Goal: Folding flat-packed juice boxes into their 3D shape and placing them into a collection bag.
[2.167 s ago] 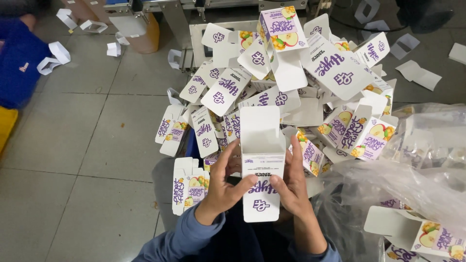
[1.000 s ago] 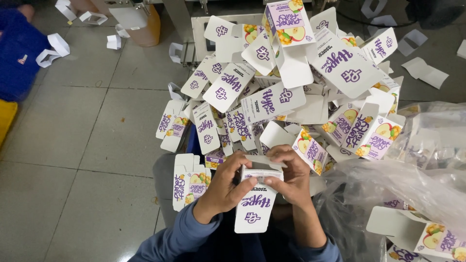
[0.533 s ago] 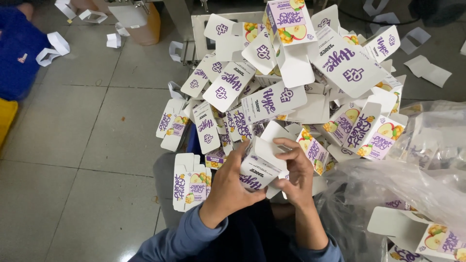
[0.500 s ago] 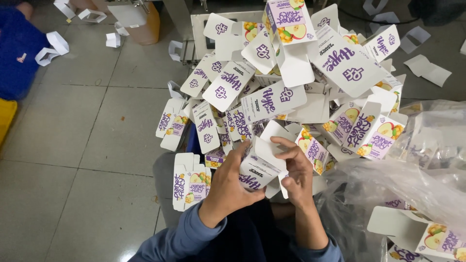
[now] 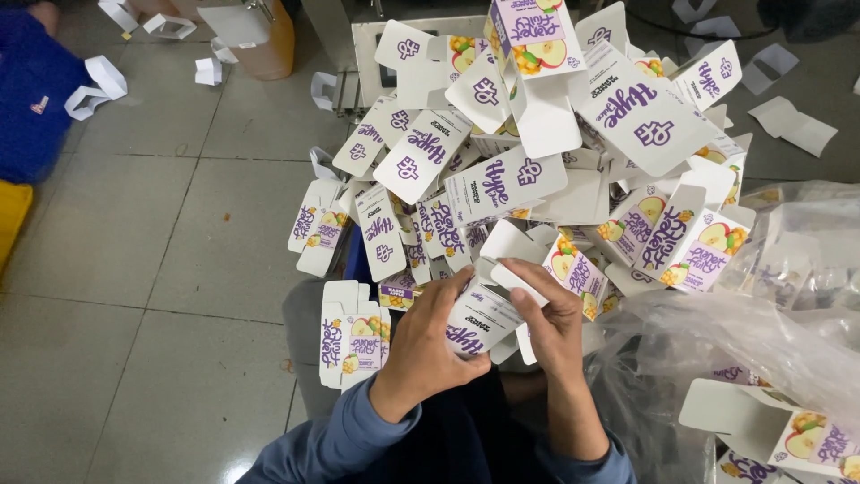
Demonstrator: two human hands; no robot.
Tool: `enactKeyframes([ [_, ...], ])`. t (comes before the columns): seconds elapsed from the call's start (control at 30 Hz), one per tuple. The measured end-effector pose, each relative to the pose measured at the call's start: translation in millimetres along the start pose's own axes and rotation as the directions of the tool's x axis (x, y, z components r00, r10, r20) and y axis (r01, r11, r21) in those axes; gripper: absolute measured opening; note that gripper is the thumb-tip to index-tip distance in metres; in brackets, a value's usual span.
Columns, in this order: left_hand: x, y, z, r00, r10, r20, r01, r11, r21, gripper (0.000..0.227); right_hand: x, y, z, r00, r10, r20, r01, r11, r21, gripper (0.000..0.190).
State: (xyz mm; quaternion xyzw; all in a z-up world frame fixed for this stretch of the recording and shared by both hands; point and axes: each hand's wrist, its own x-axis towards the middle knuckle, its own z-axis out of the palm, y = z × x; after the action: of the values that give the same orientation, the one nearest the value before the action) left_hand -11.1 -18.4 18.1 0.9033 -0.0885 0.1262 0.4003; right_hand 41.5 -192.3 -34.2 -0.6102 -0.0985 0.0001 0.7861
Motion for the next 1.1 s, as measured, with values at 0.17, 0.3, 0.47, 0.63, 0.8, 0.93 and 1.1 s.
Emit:
enactKeyframes([
  [0.17, -0.5, 1.6, -1.2, 0.999, -0.042, 0.020, 0.042, 0.999, 0.029, 0.099, 0.5, -15.5, 4.8, 0.984, -0.081, 0.159, 0.098, 0.990, -0.100, 0.033],
  [0.3, -1.4, 0.6, -0.4, 1.000, -0.025, 0.004, 0.025, 0.999, 0.035, 0.100, 0.7, -20.6, 2.8, 0.978, -0.086, 0.192, 0.123, 0.974, -0.191, 0.034],
  [0.47, -0.1, 0.7, -4.9, 0.998, -0.049, 0.033, 0.049, 0.999, -0.021, 0.097, 2.5, -28.7, 1.9, 0.929, -0.172, 0.327, 0.270, 0.921, -0.282, 0.047],
  [0.63, -0.5, -0.1, -9.1, 0.997, -0.069, 0.043, 0.070, 0.997, -0.023, 0.096, 2.9, -30.5, 6.5, 0.902, -0.269, 0.336, 0.422, 0.714, -0.560, 0.052],
  [0.8, -3.5, 2.7, -11.3, 0.999, -0.039, 0.028, 0.039, 0.999, -0.011, 0.094, 2.6, -17.8, 4.5, 0.854, -0.364, 0.371, 0.516, 0.680, -0.521, 0.048],
  [0.93, -3.8, 4.5, -11.9, 1.000, -0.026, 0.010, 0.026, 1.000, -0.006, 0.094, 0.2, -10.2, 10.8, 0.904, -0.280, 0.323, 0.383, 0.866, -0.321, 0.051],
  [1.1, -4.6, 2.4, -13.6, 0.999, -0.042, 0.011, 0.042, 0.999, -0.006, 0.093, 0.4, -1.9, 11.1, 0.906, -0.277, 0.321, 0.355, 0.910, -0.216, 0.048],
])
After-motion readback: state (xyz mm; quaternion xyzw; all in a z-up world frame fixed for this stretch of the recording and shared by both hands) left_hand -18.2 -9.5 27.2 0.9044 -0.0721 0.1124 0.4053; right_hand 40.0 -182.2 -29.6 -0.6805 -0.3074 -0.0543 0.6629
